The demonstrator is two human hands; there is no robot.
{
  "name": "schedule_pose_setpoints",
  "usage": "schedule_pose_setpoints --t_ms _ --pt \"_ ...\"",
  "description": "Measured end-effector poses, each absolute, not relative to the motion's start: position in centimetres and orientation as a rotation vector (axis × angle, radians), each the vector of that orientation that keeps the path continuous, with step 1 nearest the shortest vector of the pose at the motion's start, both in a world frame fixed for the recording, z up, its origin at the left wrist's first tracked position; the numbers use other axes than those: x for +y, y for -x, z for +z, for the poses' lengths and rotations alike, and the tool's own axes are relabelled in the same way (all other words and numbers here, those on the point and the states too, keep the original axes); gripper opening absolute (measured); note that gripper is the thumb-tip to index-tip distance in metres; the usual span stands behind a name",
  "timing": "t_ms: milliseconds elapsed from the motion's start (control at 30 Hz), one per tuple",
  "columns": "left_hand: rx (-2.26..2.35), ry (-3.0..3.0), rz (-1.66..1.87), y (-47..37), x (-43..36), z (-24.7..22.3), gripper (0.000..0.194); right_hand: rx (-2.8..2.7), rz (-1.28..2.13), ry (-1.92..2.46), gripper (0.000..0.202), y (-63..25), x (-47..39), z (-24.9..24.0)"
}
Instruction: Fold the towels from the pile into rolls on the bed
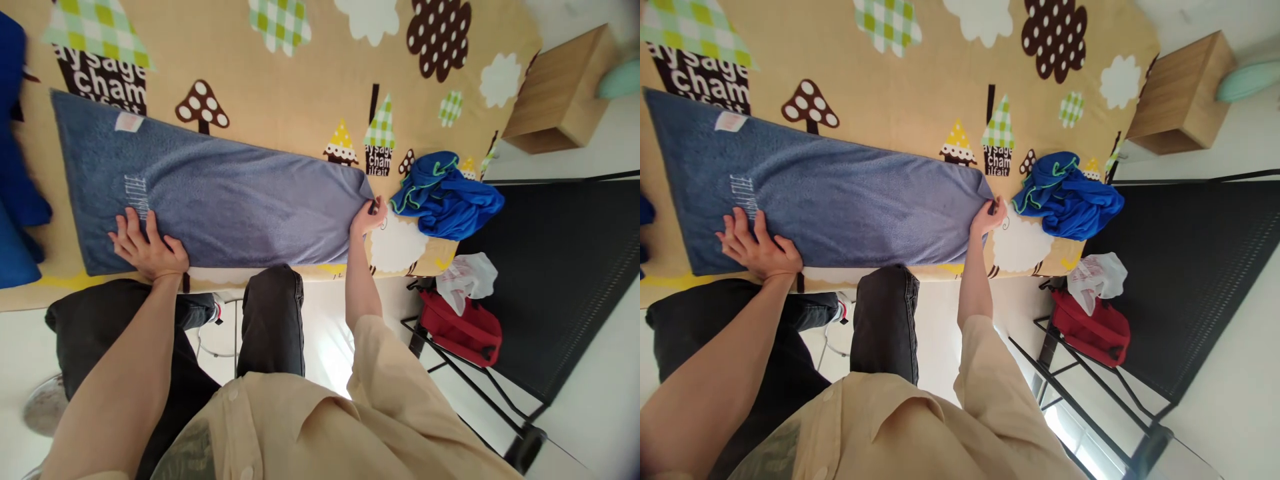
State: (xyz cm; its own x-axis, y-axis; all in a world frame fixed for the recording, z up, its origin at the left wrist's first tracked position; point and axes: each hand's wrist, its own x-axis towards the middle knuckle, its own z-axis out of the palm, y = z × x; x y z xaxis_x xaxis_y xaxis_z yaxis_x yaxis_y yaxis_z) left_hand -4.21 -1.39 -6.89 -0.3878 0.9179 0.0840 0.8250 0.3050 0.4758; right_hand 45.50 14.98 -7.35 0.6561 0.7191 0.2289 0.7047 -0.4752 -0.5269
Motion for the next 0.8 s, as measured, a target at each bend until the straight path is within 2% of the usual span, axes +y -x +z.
schedule_pose_setpoints --t_ms 100,333,533,800 --pt "2.369 -1.629 0.677 4.3 -1.5 -7.1 0.073 -1.031 0.059 2.200 0.053 -47.1 15.8 -7.6" --pt "2.357 -1.636 0.711 4.3 -1.5 -7.2 0.072 -1.244 0.107 2.133 0.051 -48.5 18.6 -7.5" --pt "2.399 -1.557 0.612 4.2 -1.4 -6.8 0.075 -1.126 0.183 2.086 0.058 -50.2 22.1 -8.9" --pt "2.412 -1.597 0.612 4.3 -1.5 -7.1 0.072 -1.075 -0.003 2.223 0.049 -50.6 23.2 -9.4"
